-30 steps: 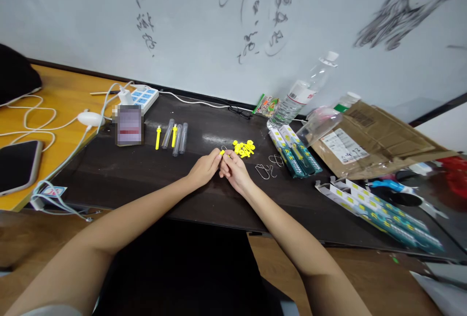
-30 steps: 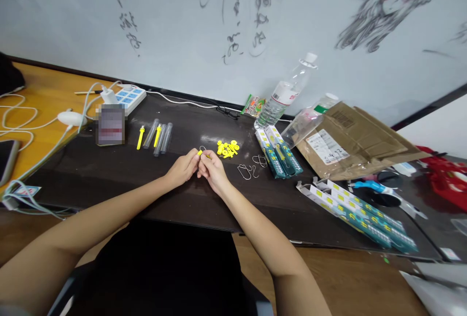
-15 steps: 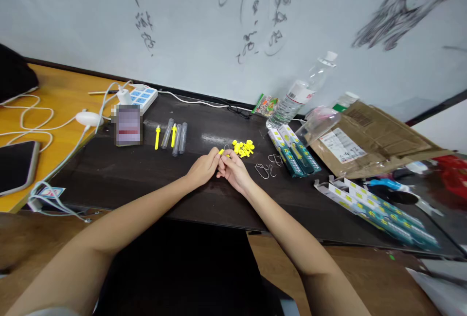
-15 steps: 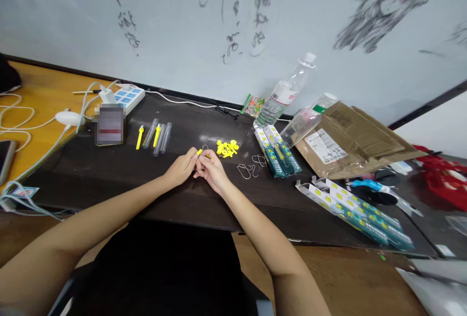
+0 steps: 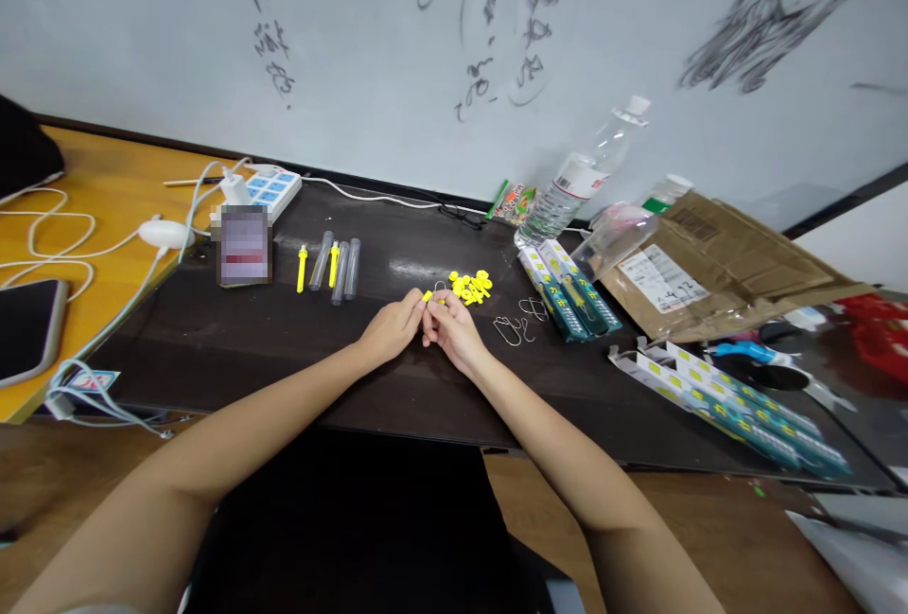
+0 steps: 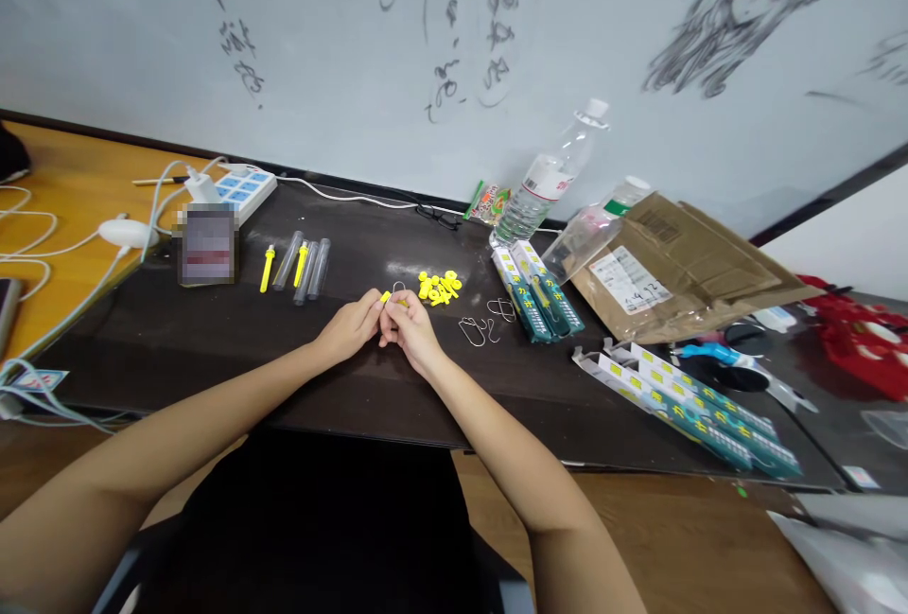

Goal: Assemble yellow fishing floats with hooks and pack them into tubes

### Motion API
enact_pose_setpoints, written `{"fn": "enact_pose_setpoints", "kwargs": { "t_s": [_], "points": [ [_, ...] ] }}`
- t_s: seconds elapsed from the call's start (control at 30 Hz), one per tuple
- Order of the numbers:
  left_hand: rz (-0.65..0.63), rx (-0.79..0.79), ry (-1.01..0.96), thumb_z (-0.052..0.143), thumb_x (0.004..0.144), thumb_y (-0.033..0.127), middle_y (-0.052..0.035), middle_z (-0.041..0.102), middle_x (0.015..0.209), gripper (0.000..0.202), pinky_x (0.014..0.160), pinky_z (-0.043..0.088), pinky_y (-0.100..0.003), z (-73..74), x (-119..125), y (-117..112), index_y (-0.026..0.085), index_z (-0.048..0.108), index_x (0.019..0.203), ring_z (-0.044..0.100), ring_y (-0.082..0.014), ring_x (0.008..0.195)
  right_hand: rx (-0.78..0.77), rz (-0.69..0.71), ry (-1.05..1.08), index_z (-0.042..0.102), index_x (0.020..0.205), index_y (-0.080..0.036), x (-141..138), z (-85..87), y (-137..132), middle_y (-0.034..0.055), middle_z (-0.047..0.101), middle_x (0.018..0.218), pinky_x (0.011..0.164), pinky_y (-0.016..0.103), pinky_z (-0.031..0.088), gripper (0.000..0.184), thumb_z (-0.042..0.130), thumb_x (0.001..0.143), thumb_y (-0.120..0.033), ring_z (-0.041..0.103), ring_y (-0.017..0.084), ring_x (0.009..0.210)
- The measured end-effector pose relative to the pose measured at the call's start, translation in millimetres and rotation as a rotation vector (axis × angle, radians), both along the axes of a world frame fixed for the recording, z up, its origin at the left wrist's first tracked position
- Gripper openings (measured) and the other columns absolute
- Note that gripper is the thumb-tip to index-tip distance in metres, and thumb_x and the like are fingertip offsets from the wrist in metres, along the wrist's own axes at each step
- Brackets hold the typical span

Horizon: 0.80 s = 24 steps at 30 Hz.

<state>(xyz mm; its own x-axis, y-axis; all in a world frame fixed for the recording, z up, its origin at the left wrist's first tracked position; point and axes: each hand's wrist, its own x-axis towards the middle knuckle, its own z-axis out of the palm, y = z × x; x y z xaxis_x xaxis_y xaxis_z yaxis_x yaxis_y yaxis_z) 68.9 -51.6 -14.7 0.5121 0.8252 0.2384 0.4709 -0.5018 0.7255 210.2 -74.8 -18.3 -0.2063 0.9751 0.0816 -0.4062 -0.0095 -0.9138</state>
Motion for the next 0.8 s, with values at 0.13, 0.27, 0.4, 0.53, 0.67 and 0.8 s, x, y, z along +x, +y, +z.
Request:
{"fn": "enact_pose_setpoints", "kwargs": {
  "t_s": [0.13, 0.27, 0.4, 0.53, 0.67, 0.8],
  "points": [
    [0.028, 0.026, 0.051, 0.024, 0.097, 0.033, 0.0013, 0.058, 0.065, 0.024, 0.062, 0.038, -0.024, -0.8, 0.1, 0.5, 0.021, 0.041, 0.086, 0.057, -0.0155, 0.061, -0.018, 0.000, -0.009, 0.041, 0.084, -0.023, -0.2, 0.3, 0.6, -0.0114, 0.050, 0.050, 0.042, 0.019, 0.049, 0.026, 0.064, 0.079, -0.034, 0.043, 0.006, 0.039],
    [0.033, 0.022, 0.040, 0.023, 0.097, 0.033, 0.0010, 0.059, 0.066, 0.024, 0.062, 0.039, -0.024, -1.5, 0.1, 0.4, 0.021, 0.042, 0.086, 0.058, -0.0157, 0.063, -0.035, 0.002, -0.003, 0.041, 0.083, -0.023, -0.4, 1.1, 0.4, -0.0112, 0.051, 0.051, 0.044, 0.020, 0.051, 0.028, 0.066, 0.078, -0.034, 0.044, 0.005, 0.040],
    [0.030, 0.018, 0.032, 0.023, 0.097, 0.033, 0.0015, 0.057, 0.065, 0.024, 0.061, 0.038, -0.024, -3.1, 0.1, 0.6, 0.021, 0.042, 0.086, 0.057, -0.0153, 0.061, -0.067, 0.006, 0.003, 0.040, 0.082, -0.023, -0.4, 1.3, 0.2, -0.0104, 0.053, 0.054, 0.047, 0.022, 0.054, 0.028, 0.065, 0.079, -0.034, 0.047, 0.006, 0.042],
    [0.049, 0.030, 0.058, 0.023, 0.097, 0.033, 0.0022, 0.053, 0.063, 0.025, 0.059, 0.036, -0.024, -2.8, 0.2, 0.2, 0.021, 0.041, 0.086, 0.055, -0.0151, 0.060, -0.083, 0.003, 0.002, 0.039, 0.080, -0.023, -1.2, 0.8, 0.2, -0.0101, 0.054, 0.053, 0.048, 0.023, 0.056, 0.029, 0.063, 0.080, -0.038, 0.049, 0.006, 0.042],
    [0.051, 0.037, 0.096, 0.022, 0.097, 0.033, 0.0017, 0.054, 0.063, 0.024, 0.059, 0.036, -0.024, -0.2, 0.0, -1.1, 0.021, 0.041, 0.087, 0.056, -0.0155, 0.060, -0.061, -0.012, -0.010, 0.039, 0.079, -0.023, -1.9, 0.3, 0.3, -0.0107, 0.054, 0.051, 0.047, 0.022, 0.056, 0.031, 0.066, 0.079, -0.039, 0.048, 0.005, 0.040],
    [0.060, 0.051, 0.152, 0.021, 0.097, 0.034, 0.0007, 0.058, 0.065, 0.026, 0.057, 0.035, -0.024, 1.6, -0.3, -2.4, 0.021, 0.042, 0.092, 0.058, -0.0165, 0.061, -0.055, -0.015, -0.017, 0.039, 0.079, -0.023, -2.6, 0.2, 0.3, -0.0114, 0.053, 0.050, 0.047, 0.022, 0.056, 0.033, 0.067, 0.077, -0.041, 0.046, 0.005, 0.038]
  ]
}}
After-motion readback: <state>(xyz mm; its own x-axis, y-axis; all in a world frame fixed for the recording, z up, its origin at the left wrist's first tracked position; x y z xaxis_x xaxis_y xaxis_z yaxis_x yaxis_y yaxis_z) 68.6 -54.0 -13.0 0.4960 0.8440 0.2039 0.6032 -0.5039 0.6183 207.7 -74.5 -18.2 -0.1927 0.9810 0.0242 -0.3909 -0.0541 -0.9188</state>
